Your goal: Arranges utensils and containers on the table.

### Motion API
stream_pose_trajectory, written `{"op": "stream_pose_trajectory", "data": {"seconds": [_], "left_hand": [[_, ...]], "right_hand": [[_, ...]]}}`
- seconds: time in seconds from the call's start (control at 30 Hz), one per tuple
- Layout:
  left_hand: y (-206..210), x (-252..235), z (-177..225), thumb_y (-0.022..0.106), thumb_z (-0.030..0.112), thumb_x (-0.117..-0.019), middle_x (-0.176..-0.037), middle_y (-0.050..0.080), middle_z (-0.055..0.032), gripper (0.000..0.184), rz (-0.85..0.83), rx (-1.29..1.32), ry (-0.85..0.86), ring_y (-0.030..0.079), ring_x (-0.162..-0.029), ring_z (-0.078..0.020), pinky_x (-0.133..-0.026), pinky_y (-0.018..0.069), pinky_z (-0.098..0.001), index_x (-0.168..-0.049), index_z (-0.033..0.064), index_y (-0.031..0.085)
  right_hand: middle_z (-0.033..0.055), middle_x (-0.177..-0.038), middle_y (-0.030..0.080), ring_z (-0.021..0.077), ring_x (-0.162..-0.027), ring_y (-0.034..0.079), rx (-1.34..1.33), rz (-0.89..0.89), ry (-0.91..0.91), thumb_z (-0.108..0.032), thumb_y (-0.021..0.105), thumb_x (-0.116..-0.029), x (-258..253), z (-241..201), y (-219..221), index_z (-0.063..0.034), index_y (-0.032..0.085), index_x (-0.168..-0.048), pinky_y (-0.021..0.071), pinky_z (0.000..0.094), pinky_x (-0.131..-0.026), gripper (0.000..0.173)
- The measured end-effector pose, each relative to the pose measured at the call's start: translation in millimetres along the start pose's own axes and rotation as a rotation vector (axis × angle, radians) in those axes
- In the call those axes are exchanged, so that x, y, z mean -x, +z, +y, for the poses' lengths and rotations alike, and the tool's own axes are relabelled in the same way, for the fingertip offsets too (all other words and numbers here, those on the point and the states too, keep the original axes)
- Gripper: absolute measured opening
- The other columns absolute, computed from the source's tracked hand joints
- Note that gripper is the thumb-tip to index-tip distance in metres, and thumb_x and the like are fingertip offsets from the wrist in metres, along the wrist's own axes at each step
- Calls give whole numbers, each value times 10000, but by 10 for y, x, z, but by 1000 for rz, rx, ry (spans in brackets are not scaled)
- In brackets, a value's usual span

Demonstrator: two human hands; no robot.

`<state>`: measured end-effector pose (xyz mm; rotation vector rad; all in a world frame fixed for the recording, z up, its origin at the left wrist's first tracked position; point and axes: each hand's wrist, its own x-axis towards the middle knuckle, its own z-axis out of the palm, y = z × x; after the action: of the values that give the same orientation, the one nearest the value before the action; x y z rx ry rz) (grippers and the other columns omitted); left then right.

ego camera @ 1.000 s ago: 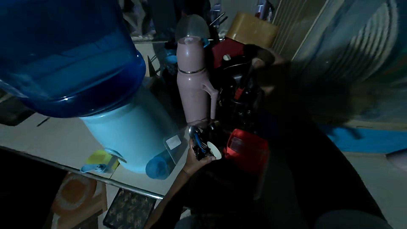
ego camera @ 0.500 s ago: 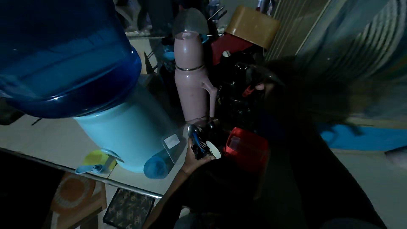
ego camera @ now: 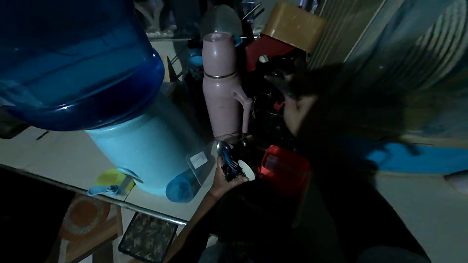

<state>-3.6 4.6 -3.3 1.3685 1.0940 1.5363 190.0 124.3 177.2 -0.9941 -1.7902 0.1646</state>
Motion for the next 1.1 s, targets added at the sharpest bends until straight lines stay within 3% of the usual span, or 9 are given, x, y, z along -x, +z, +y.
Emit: {"op": "stream_pose_trajectory", "data": {"seconds": [0.1, 0.23, 0.43, 0.63, 0.7, 0.8, 0.93, 1.03, 1.1], "left_hand": [[1, -2, 18, 914, 256, -693, -1322, 551, -179, 1197, 1, -10, -9, 589, -1173, -8, -1025, 486, -180, -1475, -195, 128], [-3, -12, 3, 914, 232, -693, -1338, 538, -177, 1188, -2, -1, 10, 584, -1182, -13, -1029, 482, -181, -1480, -186, 128], [-2, -14, -7, 917, 253, -690, -1373, 525, -196, 1221, -2, -15, 11, 575, -1207, -19, -1045, 475, -189, -1489, -188, 105], [10, -17, 12, 914, 206, -687, -1351, 528, -184, 1206, 1, -2, 5, 583, -1182, -3, -1030, 480, -179, -1479, -194, 98], [10, -11, 29, 913, 204, -684, -1362, 517, -192, 1209, 3, -4, -14, 575, -1185, -4, -1030, 473, -175, -1483, -190, 95], [6, -21, 12, 918, 227, -681, -1370, 517, -204, 1216, 4, -7, 1, 581, -1191, -17, -1034, 474, -181, -1481, -192, 103], [3, -18, 17, 916, 232, -689, -1355, 527, -200, 1216, -1, -15, -1, 587, -1179, -14, -1030, 479, -180, -1482, -192, 97], [6, -16, 16, 918, 249, -684, -1361, 525, -205, 1234, 2, -16, -22, 587, -1180, -20, -1028, 480, -181, -1491, -184, 91], [12, -16, 18, 917, 240, -677, -1351, 534, -206, 1225, 8, -16, -21, 594, -1173, -24, -1019, 488, -184, -1491, -181, 104]], "right_hand": [[281, -1172, 685, 402, -1136, 654, 9, 35, -226, -29, 601, -955, 151, 207, 164, 105, 635, -1224, 498, 499, -1035, 302], [246, -1100, 713, 417, -1042, 672, 37, 13, -299, -115, 700, -881, 299, 391, 239, 68, 667, -1188, 506, 539, -959, 359], [215, -1165, 717, 412, -1130, 656, 36, -116, -94, -144, 682, -908, 339, 586, 260, -6, 711, -1206, 494, 554, -1000, 329], [296, -1213, 660, 398, -1094, 675, -68, -334, -86, 31, 631, -937, 140, 480, 280, 91, 625, -1280, 542, 475, -979, 349], [313, -1282, 622, 437, -1167, 637, -17, -485, -38, 68, 625, -932, 69, 450, 249, 92, 584, -1330, 509, 521, -1021, 400], [316, -1296, 605, 470, -1206, 604, 60, -618, 64, 75, 613, -941, 65, 395, 217, 86, 583, -1294, 477, 583, -1031, 355], [314, -1236, 639, 492, -1134, 637, 71, -629, 22, 36, 638, -940, 120, 504, 229, 73, 579, -1300, 496, 625, -976, 366], [291, -1283, 629, 473, -1223, 597, 76, -712, -72, -72, 658, -979, 141, 691, 259, 51, 581, -1333, 458, 615, -1053, 383], [312, -1260, 629, 488, -1224, 588, 46, -651, -115, 24, 662, -936, 163, 699, 270, 82, 621, -1252, 457, 603, -1058, 324]]}}
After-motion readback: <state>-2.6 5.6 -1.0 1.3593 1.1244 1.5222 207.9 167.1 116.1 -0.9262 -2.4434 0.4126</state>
